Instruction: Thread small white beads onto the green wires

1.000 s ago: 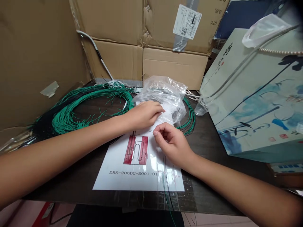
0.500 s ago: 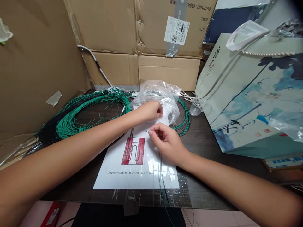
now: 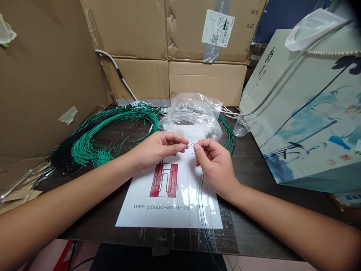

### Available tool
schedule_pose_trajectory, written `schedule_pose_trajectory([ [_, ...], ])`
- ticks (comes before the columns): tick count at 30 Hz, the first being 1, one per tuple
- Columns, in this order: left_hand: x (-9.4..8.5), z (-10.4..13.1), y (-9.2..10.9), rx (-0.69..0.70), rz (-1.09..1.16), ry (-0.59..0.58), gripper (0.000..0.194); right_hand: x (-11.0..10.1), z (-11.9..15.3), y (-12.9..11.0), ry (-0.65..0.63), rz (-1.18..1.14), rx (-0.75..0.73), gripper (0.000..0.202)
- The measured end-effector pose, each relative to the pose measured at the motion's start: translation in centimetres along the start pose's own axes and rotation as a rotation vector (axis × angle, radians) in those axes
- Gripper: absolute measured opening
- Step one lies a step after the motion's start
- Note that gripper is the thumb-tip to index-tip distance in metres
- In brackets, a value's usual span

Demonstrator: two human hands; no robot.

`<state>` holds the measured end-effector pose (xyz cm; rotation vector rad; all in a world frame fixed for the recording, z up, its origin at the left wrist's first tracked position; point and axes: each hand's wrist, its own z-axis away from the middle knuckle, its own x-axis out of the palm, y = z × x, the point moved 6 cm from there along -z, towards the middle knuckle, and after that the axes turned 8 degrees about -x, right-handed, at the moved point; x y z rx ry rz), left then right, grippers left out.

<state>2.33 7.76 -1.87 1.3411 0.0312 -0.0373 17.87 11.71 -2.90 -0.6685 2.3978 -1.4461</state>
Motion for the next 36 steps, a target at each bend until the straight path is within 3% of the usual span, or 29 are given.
schedule_pose_trajectory([
  [3, -0.1, 0.8, -1.7, -0.074, 0.197, 0.010, 0.018, 0.1, 0.1, -0.1, -0.018, 0.030, 0.006, 0.019],
  [7, 0.2, 1.0, -2.3, -0.082, 0.337, -0.032, 0.013, 0.5, 0.2, -0.1, -0.056, 0.041, 0.000, 0.017],
  [22, 0.9, 1.4, -3.0, -0.083, 0.382, -0.145, 0.009, 0.9, 0.4, -0.1, -0.096, 0.044, 0.008, 0.011],
  [36, 0.8, 1.4, -3.1, -0.061, 0.354, -0.133, 0.010, 0.8, 0.6, -0.6, -0.072, 0.070, -0.010, 0.006],
])
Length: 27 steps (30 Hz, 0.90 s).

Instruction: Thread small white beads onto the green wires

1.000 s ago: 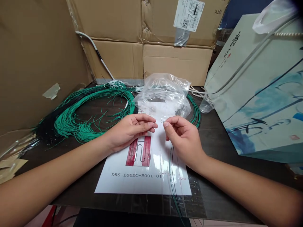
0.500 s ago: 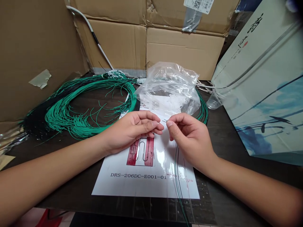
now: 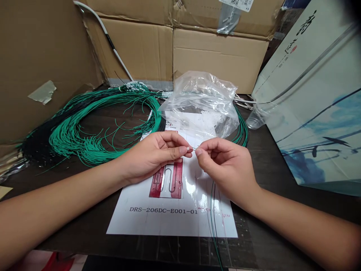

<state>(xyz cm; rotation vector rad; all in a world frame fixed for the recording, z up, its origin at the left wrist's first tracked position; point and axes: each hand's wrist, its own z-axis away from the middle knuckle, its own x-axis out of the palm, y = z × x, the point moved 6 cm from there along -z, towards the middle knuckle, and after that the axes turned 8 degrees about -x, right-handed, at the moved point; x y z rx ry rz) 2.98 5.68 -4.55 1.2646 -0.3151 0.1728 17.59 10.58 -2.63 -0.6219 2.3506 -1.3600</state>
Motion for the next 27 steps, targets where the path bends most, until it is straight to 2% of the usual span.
schedule_pose_trajectory([
  [12, -0.20, -0.19, -0.25, -0.005, 0.040, 0.004, 0.014, 0.23, 0.04, 0.05, 0.018, -0.052, 0.022, 0.008],
  [27, 0.14, -0.27, -0.15, 0.006, 0.046, -0.005, 0.014, 0.10, 0.10, 0.10, 0.019, 0.023, 0.007, 0.008],
])
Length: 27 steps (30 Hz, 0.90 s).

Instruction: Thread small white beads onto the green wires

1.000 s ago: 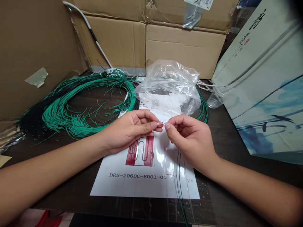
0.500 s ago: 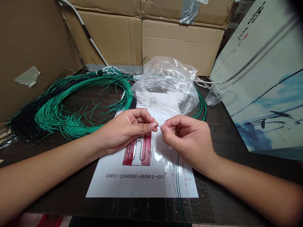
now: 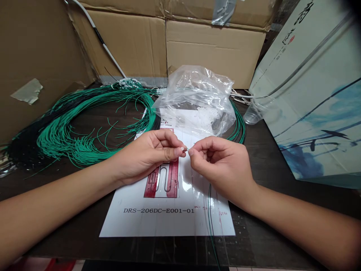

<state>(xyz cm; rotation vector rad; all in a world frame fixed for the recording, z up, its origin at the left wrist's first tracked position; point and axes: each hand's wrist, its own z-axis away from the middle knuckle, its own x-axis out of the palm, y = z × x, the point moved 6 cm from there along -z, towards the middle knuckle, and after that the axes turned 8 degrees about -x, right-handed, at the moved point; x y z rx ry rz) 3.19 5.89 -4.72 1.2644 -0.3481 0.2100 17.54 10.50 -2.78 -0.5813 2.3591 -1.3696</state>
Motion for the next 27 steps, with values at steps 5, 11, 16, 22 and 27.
schedule_pose_trajectory([
  [5, 0.1, 0.0, 0.0, -0.009, -0.002, 0.012, 0.016, -0.1, 0.2, -0.2, 0.005, 0.090, -0.029, 0.011],
  [11, -0.1, -0.1, -0.1, -0.011, 0.012, 0.058, 0.021, -0.1, 0.3, -1.1, 0.025, 0.216, -0.162, 0.013],
  [16, -0.2, 0.0, -0.1, 0.013, -0.009, 0.095, 0.022, -0.1, 0.4, -1.3, 0.028, 0.278, -0.193, 0.013],
  [22, -0.1, 0.0, -0.1, 0.034, -0.030, 0.095, 0.022, -0.1, 0.5, -1.4, 0.026, 0.300, -0.209, 0.013],
  [27, 0.0, 0.0, -0.1, 0.031, -0.041, 0.087, 0.021, -0.1, 0.5, -1.5, 0.029, 0.317, -0.221, 0.013],
])
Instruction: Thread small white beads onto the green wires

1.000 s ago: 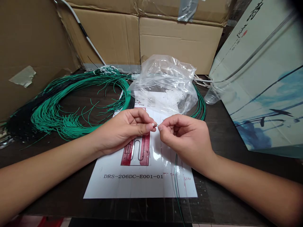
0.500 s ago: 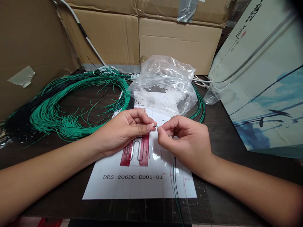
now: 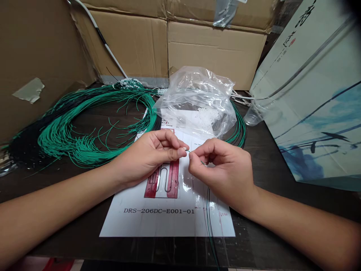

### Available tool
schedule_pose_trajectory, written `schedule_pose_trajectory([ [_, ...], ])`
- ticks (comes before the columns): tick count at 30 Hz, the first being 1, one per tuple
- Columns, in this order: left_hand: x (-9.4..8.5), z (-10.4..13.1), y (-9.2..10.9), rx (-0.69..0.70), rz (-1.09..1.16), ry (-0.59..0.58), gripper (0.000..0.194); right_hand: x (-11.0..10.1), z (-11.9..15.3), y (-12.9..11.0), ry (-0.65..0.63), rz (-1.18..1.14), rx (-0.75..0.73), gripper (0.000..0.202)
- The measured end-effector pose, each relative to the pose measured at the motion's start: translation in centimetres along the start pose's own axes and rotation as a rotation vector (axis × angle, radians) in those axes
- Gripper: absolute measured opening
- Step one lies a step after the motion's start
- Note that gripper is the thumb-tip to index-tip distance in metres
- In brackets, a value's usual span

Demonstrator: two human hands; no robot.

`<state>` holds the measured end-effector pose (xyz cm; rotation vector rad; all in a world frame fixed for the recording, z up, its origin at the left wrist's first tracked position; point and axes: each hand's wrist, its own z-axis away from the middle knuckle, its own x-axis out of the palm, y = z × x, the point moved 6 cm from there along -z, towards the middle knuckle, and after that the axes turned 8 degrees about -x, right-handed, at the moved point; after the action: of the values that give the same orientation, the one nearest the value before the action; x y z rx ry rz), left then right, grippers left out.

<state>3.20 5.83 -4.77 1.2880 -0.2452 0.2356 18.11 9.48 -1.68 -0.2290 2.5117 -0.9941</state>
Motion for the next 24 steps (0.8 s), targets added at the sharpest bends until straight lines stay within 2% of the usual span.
schedule_pose_trajectory([
  [24, 0.10, 0.19, 0.05, 0.016, -0.057, -0.015, 0.020, -0.26, -0.23, 0.04, 0.027, 0.038, 0.015, 0.015],
])
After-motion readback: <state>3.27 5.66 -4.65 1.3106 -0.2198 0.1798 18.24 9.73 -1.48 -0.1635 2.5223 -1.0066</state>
